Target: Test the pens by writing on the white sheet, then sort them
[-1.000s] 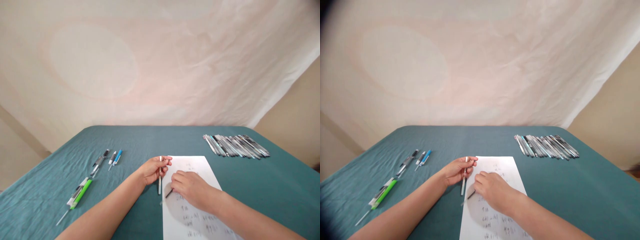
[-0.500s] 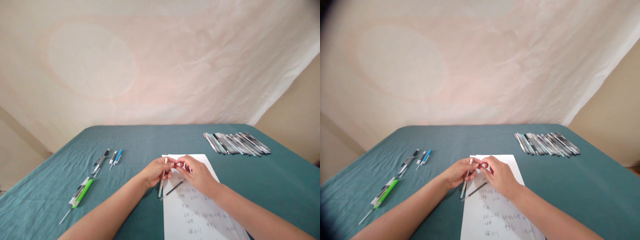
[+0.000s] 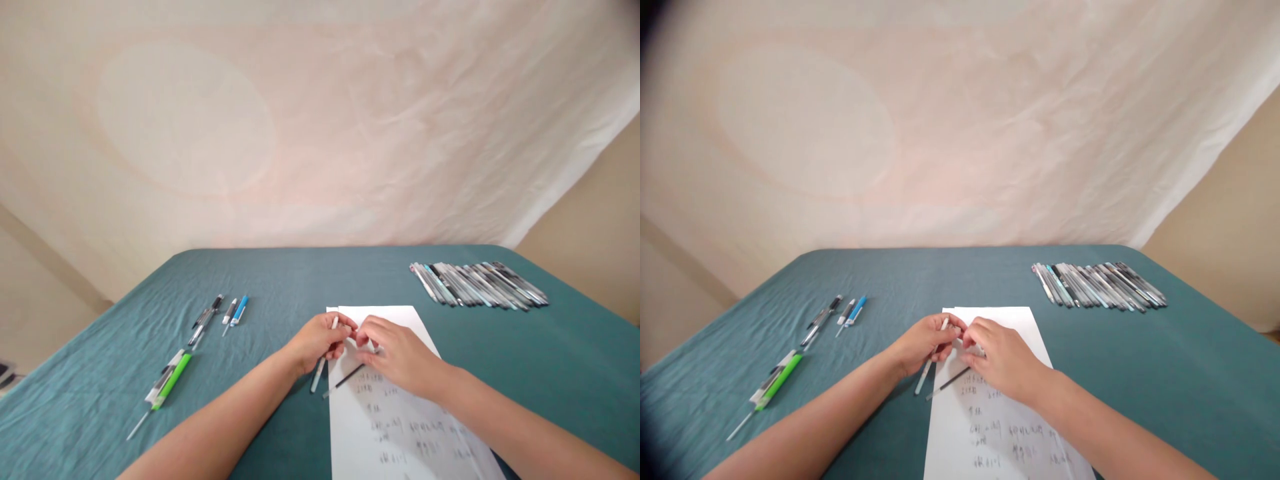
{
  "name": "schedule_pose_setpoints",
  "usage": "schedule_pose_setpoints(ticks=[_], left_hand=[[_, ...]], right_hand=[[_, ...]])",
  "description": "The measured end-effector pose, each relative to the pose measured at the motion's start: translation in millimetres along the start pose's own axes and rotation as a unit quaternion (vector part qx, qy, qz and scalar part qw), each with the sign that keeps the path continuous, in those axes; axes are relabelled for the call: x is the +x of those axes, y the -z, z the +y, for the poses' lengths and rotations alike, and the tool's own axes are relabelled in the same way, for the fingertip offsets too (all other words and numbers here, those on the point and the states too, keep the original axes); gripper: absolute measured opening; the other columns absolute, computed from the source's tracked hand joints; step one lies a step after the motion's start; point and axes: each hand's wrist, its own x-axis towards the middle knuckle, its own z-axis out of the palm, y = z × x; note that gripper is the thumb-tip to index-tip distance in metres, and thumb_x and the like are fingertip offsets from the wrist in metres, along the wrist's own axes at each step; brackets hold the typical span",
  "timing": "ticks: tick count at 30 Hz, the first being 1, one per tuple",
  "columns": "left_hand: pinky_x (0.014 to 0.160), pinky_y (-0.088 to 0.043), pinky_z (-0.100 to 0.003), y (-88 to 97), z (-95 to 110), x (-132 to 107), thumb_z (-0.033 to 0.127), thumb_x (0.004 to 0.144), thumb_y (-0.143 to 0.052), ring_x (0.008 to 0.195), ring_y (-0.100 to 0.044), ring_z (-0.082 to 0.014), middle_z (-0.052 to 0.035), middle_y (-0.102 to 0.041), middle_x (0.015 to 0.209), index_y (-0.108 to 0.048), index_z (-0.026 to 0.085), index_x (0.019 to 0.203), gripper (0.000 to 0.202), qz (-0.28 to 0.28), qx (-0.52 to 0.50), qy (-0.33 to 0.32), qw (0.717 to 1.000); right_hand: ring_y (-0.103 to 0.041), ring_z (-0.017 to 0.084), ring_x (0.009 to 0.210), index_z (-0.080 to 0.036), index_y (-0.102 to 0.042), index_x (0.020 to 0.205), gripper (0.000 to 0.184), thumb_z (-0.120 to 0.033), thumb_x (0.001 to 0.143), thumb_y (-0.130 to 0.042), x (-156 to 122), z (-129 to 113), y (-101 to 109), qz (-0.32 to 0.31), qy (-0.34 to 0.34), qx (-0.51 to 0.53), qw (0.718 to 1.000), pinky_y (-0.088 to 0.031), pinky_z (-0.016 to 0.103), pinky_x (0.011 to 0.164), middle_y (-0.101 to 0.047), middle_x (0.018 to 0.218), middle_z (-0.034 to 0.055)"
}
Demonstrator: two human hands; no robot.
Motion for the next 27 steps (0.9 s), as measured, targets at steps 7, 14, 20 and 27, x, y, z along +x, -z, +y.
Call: schedule_pose_setpoints(ticks=[7,14,20,27], left_hand=[[0.039,-0.023,-0.018,4.1,4.2,-2.9,0.030,0.076,-0.054,0.039,-0.033,-0.0030,-0.0014,-0.063,0.079,-0.057,0.014,0.100,0.029,-0.012,0.111,0.009,0.994],[0.077,-0.040,-0.026,-4.5,9.1,-15.3,0.018,0.081,-0.045,0.084,-0.057,-0.0177,-0.0038,-0.065,0.092,-0.061,0.019,0.100,0.025,-0.007,0.456,-0.147,0.878],[0.081,-0.041,-0.028,-4.9,5.6,-17.7,0.016,0.075,-0.053,0.091,-0.053,-0.0198,-0.0085,-0.056,0.104,-0.053,0.016,0.103,0.027,0.020,0.485,-0.169,0.858],[0.080,-0.039,-0.025,0.0,14.2,-11.3,0.019,0.086,-0.043,0.088,-0.054,-0.0186,-0.0073,-0.059,0.092,-0.062,0.015,0.087,0.019,0.044,0.473,-0.161,0.865]], right_hand=[[-0.053,0.019,0.085,-0.018,-0.059,0.079,0.007,-0.017,0.081,-0.052,-3.0,-5.1,0.7,-0.149,0.099,-0.076,0.981,-0.041,0.031,0.077,-0.060,0.085,0.0051],[-0.053,0.012,0.069,-0.021,-0.056,0.079,0.009,-0.015,0.075,-0.051,-5.0,-4.5,43.6,-0.223,0.034,0.060,0.972,-0.039,0.022,0.062,-0.061,0.079,-0.0021],[-0.051,0.012,0.068,-0.020,-0.055,0.079,0.008,-0.017,0.078,-0.048,1.4,25.0,57.1,-0.138,-0.059,0.043,0.988,-0.038,0.021,0.060,-0.062,0.079,-0.0012],[-0.052,0.013,0.068,-0.020,-0.056,0.080,0.011,-0.017,0.080,-0.045,1.0,39.8,51.8,-0.110,-0.073,0.005,0.991,-0.037,0.023,0.062,-0.061,0.077,-0.0003]])
